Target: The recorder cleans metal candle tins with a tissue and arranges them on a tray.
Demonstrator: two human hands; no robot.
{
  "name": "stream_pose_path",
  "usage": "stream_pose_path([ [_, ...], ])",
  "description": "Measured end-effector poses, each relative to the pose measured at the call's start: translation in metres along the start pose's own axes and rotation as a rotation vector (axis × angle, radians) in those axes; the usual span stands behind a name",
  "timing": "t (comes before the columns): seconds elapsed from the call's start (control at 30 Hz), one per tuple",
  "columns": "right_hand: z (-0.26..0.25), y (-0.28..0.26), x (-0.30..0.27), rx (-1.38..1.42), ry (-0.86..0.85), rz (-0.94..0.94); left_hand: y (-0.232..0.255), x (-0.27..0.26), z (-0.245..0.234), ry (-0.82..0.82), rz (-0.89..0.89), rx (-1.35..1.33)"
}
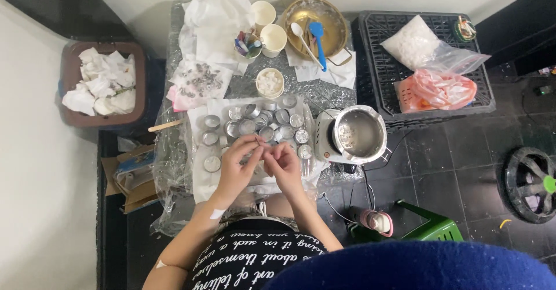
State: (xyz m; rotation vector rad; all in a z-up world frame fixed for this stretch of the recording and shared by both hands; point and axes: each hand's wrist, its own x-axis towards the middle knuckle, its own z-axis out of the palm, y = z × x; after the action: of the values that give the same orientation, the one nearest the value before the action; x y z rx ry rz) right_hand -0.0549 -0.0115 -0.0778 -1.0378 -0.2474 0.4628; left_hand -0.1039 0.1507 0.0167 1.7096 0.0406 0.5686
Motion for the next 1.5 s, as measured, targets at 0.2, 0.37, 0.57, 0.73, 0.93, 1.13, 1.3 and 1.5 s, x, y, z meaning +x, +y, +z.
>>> stream_pose_path([
  [0.2, 0.055, -0.093, 0.021, -1.352, 0.072, -0.569, -0.021, 0.043, -0.053, 0.151, -0.092, 0.114],
  [0.37, 0.062, -0.097, 0.049, -1.497, -0.124, -0.400, -0.077, 0.103, -0.081, 0.109, 0.079, 0.786],
  [0.57, 0.060, -0.067, 0.073, -1.514, -0.182, -0.327, -0.139, 0.132, -0.054, -0.246, 0.012, 1.017],
  [0.73, 0.044, -0.064, 0.078, -1.414, -0.122, -0.363, -0.133, 0.128, -0.044, -0.370, -0.142, 1.009],
  [0.93, 0.021, -0.068, 0.082, -1.218, -0.054, -0.106, -0.095, 0.080, -0.044, -0.068, 0.035, 0.733],
  [1.13, 0.049, -0.084, 0.075, -1.321, -0.308, -0.330, -0.058, 0.025, -0.043, -0.120, 0.114, 0.597],
  [1.3, 0.038, -0.072, 0.082, -1.260, -0.259, -0.273, -0.058, 0.013, -0.039, -0.140, 0.159, 0.721],
  [1.5, 0.019, -0.068, 0.088, -1.010, -0.203, -0.283, -0.069, 0.009, -0.034, -0.094, 0.139, 0.703],
])
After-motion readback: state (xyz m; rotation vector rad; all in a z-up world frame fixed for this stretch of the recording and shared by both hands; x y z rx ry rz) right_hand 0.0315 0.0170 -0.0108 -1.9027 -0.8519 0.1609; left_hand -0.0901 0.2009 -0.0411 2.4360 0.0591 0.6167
